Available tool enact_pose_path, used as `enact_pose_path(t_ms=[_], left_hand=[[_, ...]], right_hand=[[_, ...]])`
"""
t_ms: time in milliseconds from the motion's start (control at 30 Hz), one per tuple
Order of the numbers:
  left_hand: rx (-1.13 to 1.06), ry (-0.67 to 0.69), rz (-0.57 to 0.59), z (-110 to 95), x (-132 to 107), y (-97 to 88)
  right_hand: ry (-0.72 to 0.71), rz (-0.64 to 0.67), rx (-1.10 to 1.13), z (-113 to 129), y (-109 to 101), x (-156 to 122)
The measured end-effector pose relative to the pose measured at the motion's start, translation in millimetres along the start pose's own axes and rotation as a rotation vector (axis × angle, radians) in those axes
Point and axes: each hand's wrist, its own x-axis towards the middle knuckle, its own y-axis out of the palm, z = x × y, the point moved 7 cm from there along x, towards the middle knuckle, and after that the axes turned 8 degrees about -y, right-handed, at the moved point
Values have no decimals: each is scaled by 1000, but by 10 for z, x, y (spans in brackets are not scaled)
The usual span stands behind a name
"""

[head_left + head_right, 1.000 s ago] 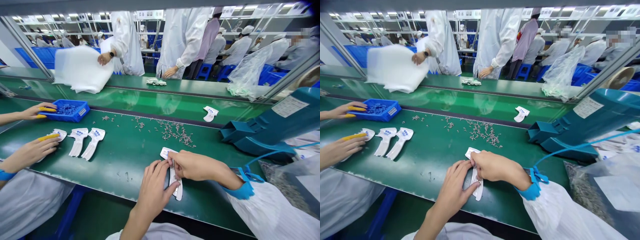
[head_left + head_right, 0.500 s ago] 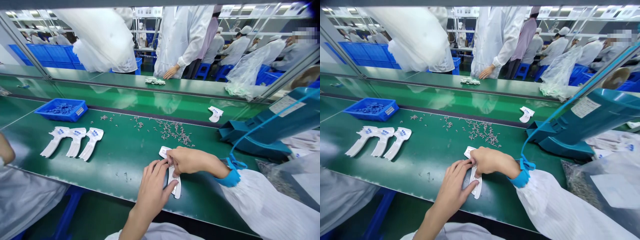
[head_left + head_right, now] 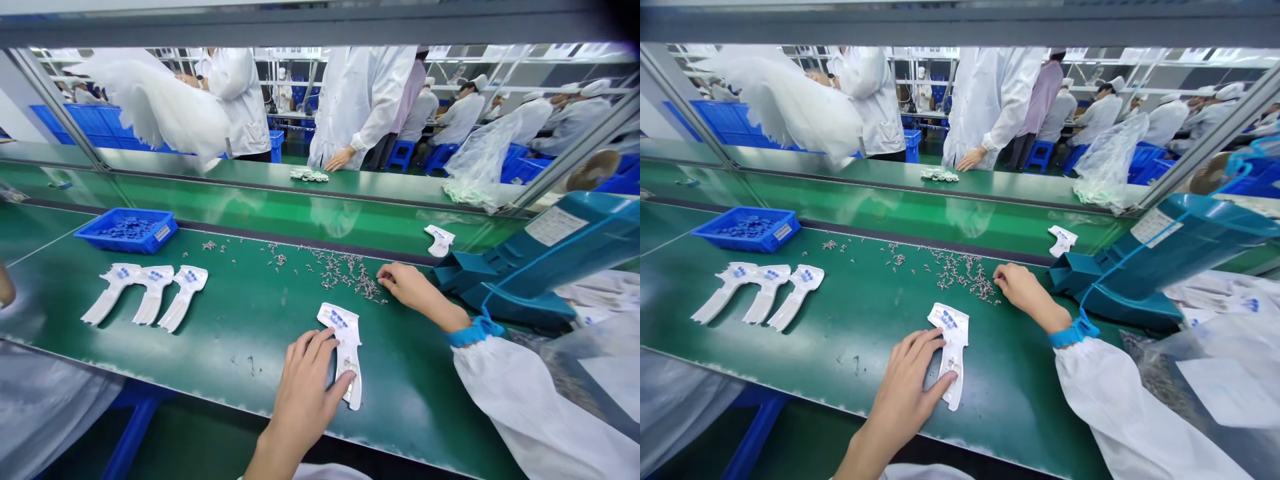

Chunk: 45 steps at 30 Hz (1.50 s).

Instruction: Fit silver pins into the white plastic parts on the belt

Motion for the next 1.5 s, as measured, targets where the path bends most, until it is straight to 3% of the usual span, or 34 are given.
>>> enact_pose_path(t_ms=[100,167,300,400,700,900,1033,1267,1500], left_hand=[[-47,3,-28,-24,-19,-52],[-101,7,-55,-39,-35,-93],[-195,63,-102,-75,-67,-140],[-223,105,-117,-92,-80,-146],[-266,4,-221,-25,-88,-213],[-213,95,-144,-94,-92,-149],[-181,53,-111,-81,-70,-133],[14,61,43,-122,-41,3],[42,40,56,-112,-22,20]], right_hand=[[-16,22,141,242,-74,-209],[-66,104,393,538,-79,-402],[-243,341,784,1218,10,-765],[-256,391,897,1429,130,-861],[-44,231,1235,1413,362,-852],[-55,262,1018,1320,291,-947],[-33,242,777,1271,307,-1035],[83,99,698,1264,463,-1133],[83,75,678,1220,485,-1174]])
